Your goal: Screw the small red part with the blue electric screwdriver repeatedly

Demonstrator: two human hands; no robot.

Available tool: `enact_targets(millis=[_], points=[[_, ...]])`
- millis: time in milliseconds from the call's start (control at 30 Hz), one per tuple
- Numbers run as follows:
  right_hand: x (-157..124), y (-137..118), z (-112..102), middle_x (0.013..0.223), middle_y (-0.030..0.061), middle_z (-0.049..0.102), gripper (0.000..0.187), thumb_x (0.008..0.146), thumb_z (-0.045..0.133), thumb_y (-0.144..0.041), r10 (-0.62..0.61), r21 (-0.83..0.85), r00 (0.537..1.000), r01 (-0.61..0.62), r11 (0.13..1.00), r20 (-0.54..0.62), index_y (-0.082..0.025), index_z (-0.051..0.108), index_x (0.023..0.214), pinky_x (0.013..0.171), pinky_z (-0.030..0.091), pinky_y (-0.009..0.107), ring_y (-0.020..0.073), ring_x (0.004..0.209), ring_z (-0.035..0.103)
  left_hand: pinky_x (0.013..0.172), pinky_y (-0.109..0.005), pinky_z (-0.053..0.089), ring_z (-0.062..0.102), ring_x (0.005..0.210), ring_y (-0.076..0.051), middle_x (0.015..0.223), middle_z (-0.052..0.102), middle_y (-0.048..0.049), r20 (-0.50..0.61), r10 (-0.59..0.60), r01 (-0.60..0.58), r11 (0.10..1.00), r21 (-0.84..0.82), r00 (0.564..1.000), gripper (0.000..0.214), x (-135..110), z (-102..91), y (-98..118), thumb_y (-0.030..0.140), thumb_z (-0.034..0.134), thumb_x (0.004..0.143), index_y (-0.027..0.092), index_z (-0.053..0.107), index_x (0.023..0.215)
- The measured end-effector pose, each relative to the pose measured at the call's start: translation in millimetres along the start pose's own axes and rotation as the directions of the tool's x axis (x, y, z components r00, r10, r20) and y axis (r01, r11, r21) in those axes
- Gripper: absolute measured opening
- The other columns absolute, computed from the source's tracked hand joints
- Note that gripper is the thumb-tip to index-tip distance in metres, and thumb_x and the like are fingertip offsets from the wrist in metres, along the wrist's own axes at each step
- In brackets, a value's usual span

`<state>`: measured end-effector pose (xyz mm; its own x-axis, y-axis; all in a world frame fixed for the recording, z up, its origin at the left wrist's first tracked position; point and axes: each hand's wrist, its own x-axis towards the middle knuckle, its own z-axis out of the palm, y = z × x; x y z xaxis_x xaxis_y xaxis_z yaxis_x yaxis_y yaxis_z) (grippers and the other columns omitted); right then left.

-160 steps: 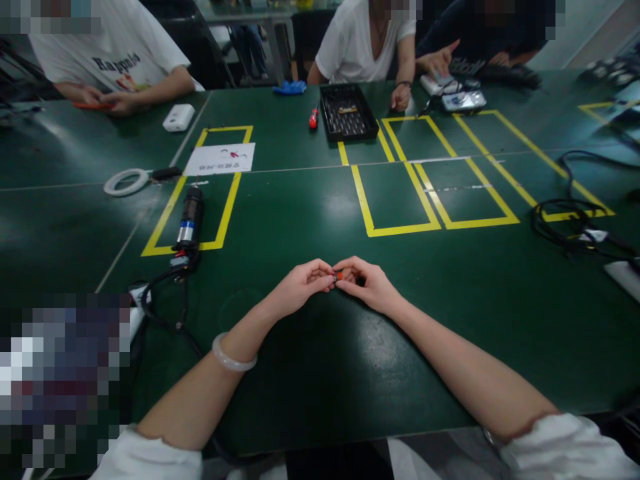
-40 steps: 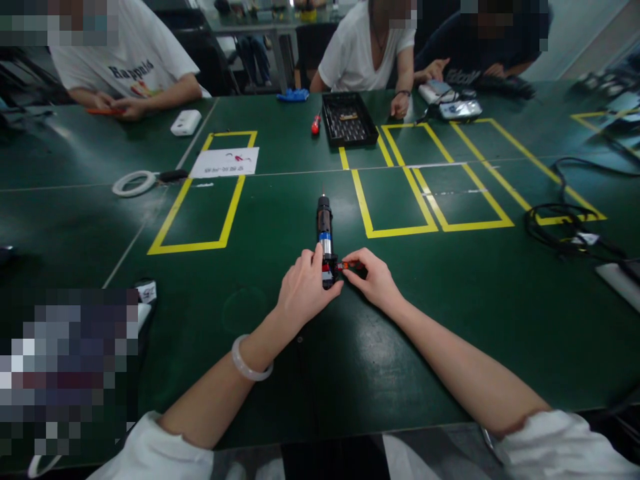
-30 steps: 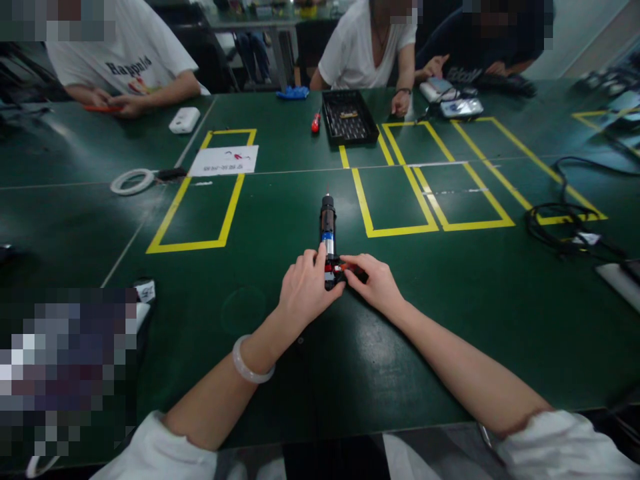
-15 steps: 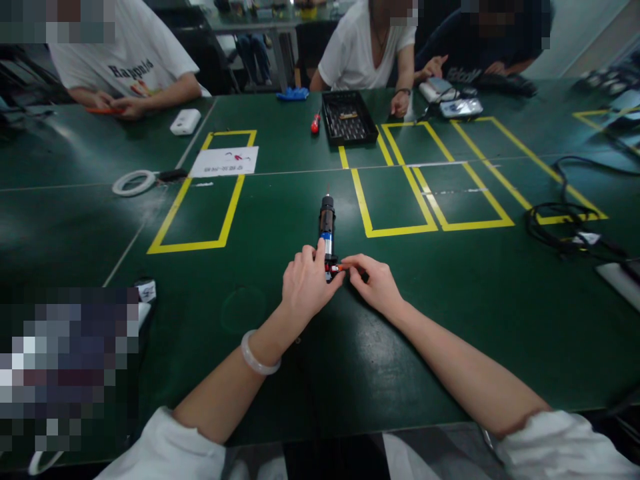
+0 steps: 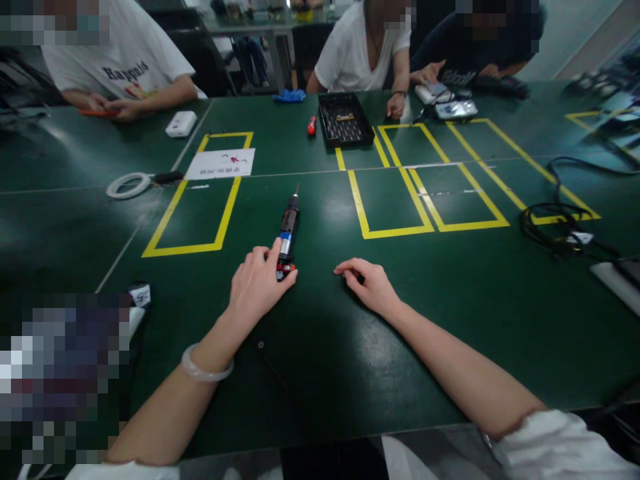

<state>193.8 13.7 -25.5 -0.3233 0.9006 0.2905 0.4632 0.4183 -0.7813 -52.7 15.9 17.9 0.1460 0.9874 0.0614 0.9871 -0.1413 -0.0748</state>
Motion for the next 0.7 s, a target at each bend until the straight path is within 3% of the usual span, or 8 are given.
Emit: enact_targets(millis=[233, 400, 567, 700], points=[[1, -1, -1, 0.092, 0.0028, 0.073, 0.022, 0.091, 0.051, -0.013, 0.015, -0.021, 1.0, -0.014, 1.0, 0.023, -0.022, 0.069, 0.098, 0.075, 0.049, 0.027, 0.0151, 0.08, 0.065, 0.081, -0.039, 0.046, 0.056, 0.103, -0.034, 0.121, 0.053, -0.0201, 0.02, -0.17, 0.168, 0.983, 0.079, 0.985, 0.069, 0, 2.4, -84, 0.057, 0.036, 0.092, 0.016, 0.035, 0.147], [0, 0, 0, 0.088, 0.0027, 0.072, 0.021, 0.091, 0.051, -0.015, 0.02, -0.042, 0.999, -0.019, 0.999, 0.033, -0.021, 0.07, 0.099, 0.073, 0.048, 0.027, 0.0148, 0.075, 0.063, 0.083, -0.038, 0.044, 0.054, 0.108, -0.034, 0.124, 0.053, -0.0201, 0.077, -0.275, 0.257, 0.948, 0.187, 0.958, 0.066, 3, -3.8, -128, 0.057, 0.031, 0.093, 0.012, 0.035, 0.142], [0, 1, 0, 0.087, 0.0025, 0.071, 0.021, 0.091, 0.052, -0.015, 0.015, -0.045, 0.999, -0.014, 0.999, 0.041, -0.022, 0.07, 0.1, 0.071, 0.047, 0.027, 0.0146, 0.074, 0.062, 0.077, -0.033, 0.042, 0.056, 0.103, -0.031, 0.121, 0.057, -0.0174, 0.133, -0.36, 0.317, 0.911, 0.264, 0.923, 0.064, 3, -9.5, -148, 0.058, 0.024, 0.094, 0.015, 0.037, 0.139], [0, 0, -1, 0.086, 0.0023, 0.07, 0.021, 0.091, 0.051, -0.015, 0.011, -0.049, 0.999, -0.009, 0.999, 0.044, -0.022, 0.069, 0.1, 0.071, 0.047, 0.027, 0.0145, 0.073, 0.061, 0.075, -0.031, 0.04, 0.055, 0.1, -0.028, 0.118, 0.057, -0.0158, -0.081, -0.338, 0.346, 0.89, 0.297, 0.938, 0.057, -4, -6.3, -144, 0.056, 0.032, 0.093, 0.015, 0.048, 0.128]])
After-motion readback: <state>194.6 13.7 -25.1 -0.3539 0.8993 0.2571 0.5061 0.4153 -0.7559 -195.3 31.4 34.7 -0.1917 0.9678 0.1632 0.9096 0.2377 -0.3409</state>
